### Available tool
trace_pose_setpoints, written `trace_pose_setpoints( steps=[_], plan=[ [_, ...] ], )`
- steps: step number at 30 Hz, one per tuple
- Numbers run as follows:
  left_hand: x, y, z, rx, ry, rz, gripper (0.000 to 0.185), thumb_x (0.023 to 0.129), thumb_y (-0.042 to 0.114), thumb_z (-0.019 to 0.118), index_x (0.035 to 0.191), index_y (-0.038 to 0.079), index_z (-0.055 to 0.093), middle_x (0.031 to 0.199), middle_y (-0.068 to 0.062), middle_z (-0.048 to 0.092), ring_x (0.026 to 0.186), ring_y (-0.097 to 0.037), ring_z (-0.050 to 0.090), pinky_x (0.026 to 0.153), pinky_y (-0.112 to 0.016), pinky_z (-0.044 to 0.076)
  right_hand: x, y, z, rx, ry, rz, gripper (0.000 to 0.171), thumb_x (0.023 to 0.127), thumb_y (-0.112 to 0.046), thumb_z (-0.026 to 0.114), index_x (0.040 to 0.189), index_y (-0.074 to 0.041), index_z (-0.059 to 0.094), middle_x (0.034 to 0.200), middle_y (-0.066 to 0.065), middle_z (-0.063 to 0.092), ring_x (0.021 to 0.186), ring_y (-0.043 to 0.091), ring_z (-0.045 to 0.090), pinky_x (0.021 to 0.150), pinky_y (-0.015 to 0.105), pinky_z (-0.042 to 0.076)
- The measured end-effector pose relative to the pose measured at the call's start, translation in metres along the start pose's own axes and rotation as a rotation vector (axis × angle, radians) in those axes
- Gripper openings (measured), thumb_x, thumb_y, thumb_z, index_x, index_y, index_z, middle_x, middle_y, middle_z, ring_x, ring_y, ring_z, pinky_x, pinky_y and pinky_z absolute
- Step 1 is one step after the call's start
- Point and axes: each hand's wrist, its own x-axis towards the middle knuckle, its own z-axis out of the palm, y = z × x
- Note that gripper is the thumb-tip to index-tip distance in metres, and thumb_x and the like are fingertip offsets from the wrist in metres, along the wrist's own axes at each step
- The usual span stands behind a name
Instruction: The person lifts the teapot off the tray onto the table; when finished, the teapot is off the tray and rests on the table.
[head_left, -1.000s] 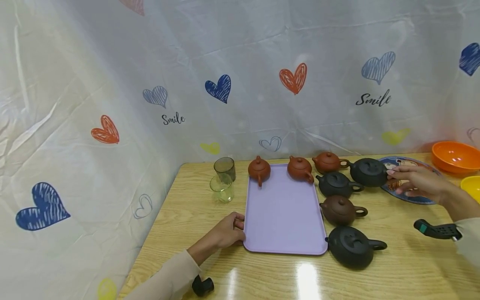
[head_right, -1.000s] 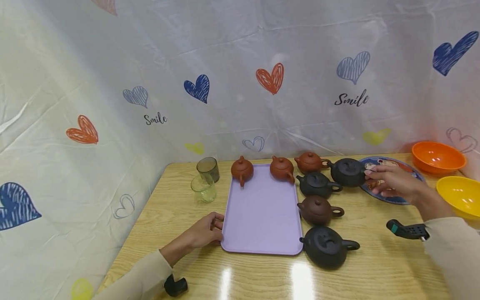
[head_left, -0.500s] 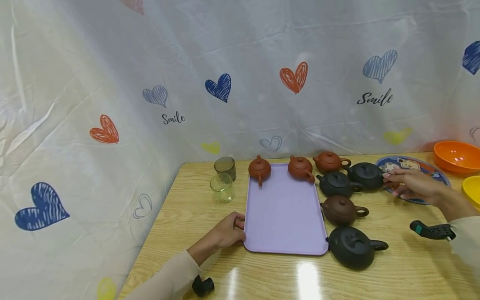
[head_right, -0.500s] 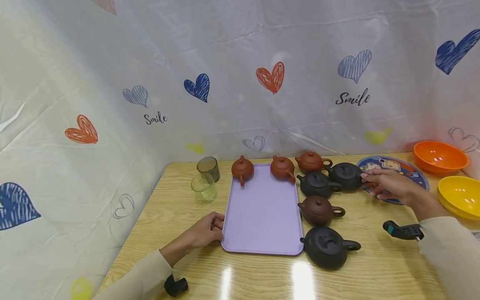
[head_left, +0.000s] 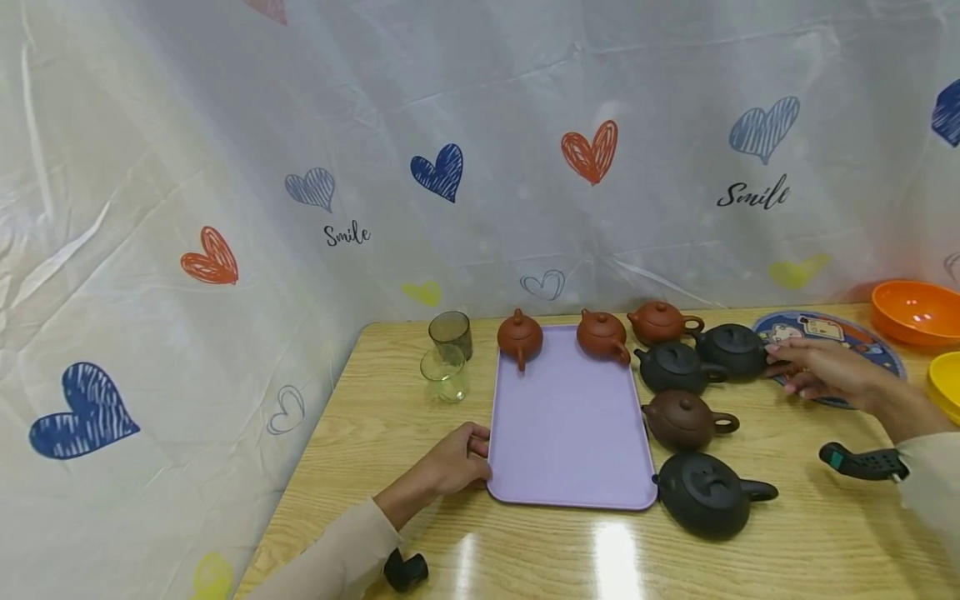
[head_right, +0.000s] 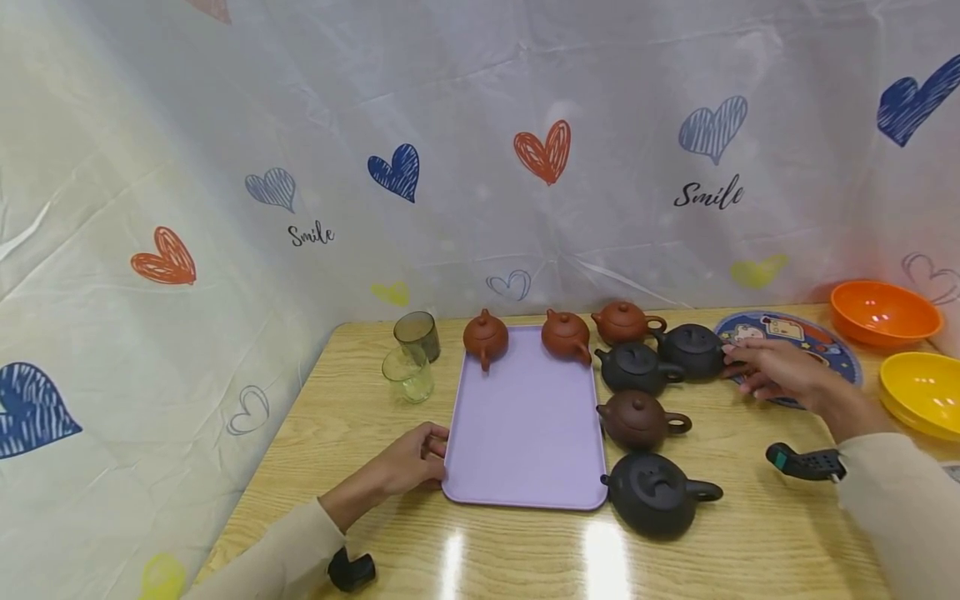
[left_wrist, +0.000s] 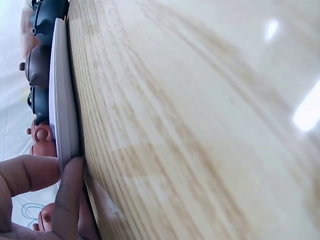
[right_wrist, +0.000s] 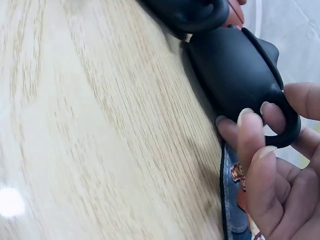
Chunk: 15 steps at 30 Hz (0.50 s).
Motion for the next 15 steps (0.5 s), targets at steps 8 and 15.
trace_pose_setpoints(
  steps=[8, 15],
  plan=[
    [0.0001, 0.0009, -0.0002, 0.003, 0.007, -0.013, 0.061, 0.078, -0.006, 0.064, 0.135, -0.008, 0.043, 0.108, -0.016, 0.052, 0.089, -0.021, 0.057, 0.073, -0.035, 0.059, 0.0007, -0.0060, 0.0010, -0.181, 0.045, 0.015, 0.064, 0.106, -0.046, 0.042, 0.142, 0.007, 0.037, 0.099, 0.003, 0.068, 0.070, 0.017, 0.065, 0.061, 0.032, 0.057],
    [-0.0007, 0.0022, 0.0009, 0.013, 0.011, -0.019, 0.062, 0.077, -0.005, 0.064, 0.135, -0.008, 0.043, 0.109, -0.017, 0.052, 0.089, -0.021, 0.057, 0.074, -0.035, 0.060, 0.0018, -0.0082, 0.0020, -0.212, 0.060, 0.024, 0.059, 0.104, -0.049, 0.045, 0.130, 0.003, 0.045, 0.100, 0.001, 0.065, 0.070, 0.017, 0.065, 0.061, 0.031, 0.057]
  ],
)
